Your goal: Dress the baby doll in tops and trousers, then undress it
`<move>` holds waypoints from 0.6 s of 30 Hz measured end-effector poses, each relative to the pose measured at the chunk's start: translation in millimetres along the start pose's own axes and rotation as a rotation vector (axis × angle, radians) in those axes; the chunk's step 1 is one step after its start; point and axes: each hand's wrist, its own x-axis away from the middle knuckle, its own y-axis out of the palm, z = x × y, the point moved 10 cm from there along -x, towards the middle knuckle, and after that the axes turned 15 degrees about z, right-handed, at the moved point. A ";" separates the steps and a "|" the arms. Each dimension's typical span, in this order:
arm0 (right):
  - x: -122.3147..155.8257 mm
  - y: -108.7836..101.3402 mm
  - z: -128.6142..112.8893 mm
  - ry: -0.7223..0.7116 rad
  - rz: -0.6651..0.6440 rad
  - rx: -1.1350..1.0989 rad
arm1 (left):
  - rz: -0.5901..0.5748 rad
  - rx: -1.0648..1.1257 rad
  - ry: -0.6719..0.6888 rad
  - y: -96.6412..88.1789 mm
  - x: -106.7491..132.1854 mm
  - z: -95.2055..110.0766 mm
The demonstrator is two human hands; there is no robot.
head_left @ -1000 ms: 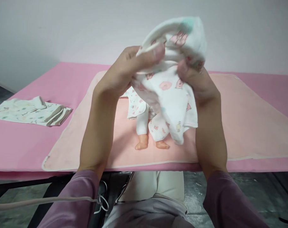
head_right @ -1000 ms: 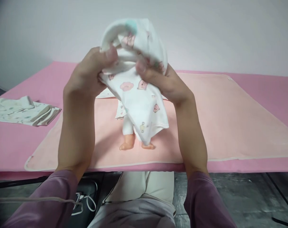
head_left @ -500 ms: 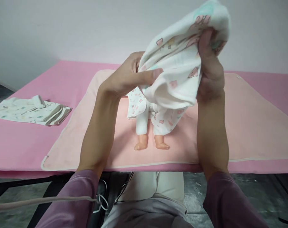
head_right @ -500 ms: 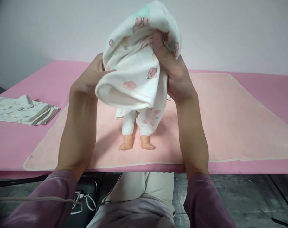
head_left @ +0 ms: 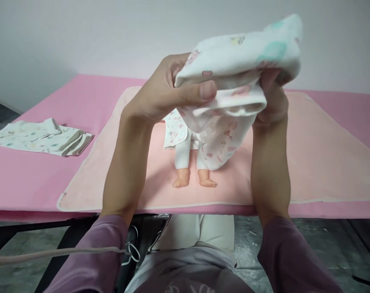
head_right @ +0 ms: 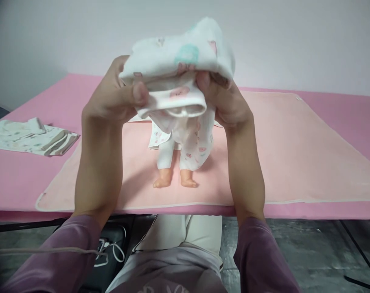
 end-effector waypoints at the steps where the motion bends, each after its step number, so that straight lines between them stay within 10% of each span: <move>1: 1.4 6.3 -5.1 -0.011 -0.012 -0.050 | 0.002 0.031 -0.004 -0.3 1.5 0.9; 18: 92.2 25.5 25.4 0.246 -0.071 0.210 | 0.009 0.192 -0.437 26.3 106.9 -52.0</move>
